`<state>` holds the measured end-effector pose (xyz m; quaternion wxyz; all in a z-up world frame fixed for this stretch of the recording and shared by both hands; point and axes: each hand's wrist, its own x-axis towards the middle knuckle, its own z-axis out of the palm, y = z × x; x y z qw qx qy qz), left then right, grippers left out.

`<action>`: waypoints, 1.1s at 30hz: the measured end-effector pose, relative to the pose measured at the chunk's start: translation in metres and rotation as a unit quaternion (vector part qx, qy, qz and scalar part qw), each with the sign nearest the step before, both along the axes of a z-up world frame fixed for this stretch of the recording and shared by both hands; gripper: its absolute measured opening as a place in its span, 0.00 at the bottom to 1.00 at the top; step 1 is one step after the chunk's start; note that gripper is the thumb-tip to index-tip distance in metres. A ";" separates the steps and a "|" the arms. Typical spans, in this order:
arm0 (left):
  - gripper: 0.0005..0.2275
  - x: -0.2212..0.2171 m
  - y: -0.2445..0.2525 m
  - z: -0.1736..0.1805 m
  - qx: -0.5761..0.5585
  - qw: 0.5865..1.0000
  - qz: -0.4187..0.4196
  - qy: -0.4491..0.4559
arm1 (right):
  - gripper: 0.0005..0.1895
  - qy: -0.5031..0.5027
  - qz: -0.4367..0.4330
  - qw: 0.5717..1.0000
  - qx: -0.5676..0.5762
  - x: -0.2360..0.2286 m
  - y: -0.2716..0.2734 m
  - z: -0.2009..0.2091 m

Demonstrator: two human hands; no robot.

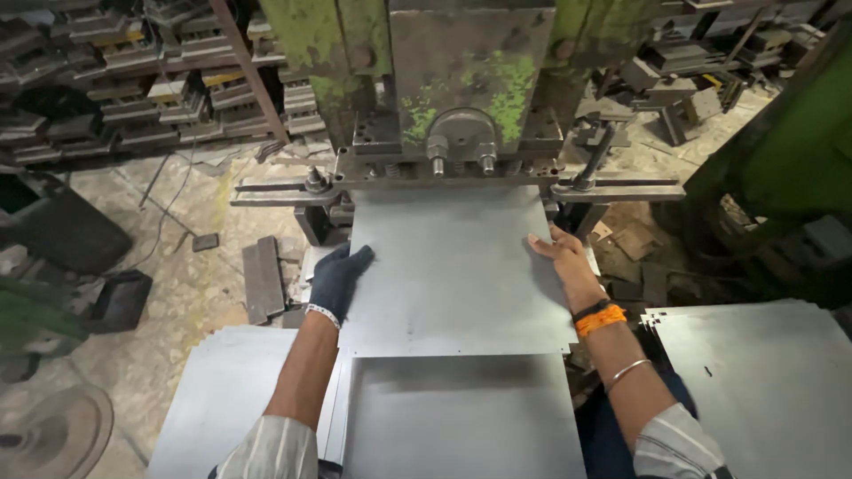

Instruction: Operating an industrial press machine to stamp rectangular metal sheets.

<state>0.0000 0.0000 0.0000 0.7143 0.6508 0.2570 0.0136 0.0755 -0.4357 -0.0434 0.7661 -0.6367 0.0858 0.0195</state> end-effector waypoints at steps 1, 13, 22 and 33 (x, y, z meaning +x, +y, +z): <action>0.33 0.002 0.002 -0.002 -0.001 1.000 0.004 0.003 | 0.17 0.003 0.004 1.000 -0.001 -0.007 0.008 0.014; 0.27 -0.005 -0.004 0.015 -0.017 1.000 0.006 -0.013 | 0.16 0.016 0.018 0.999 -0.028 -0.023 0.029 0.052; 0.32 -0.004 -0.005 0.002 -0.115 0.991 0.027 -0.063 | 0.20 -0.016 0.021 0.999 -0.044 -0.010 0.010 0.017; 0.20 -0.128 -0.006 0.012 0.108 0.993 0.027 0.025 | 0.41 -0.064 0.006 0.955 -0.290 -0.177 0.043 0.073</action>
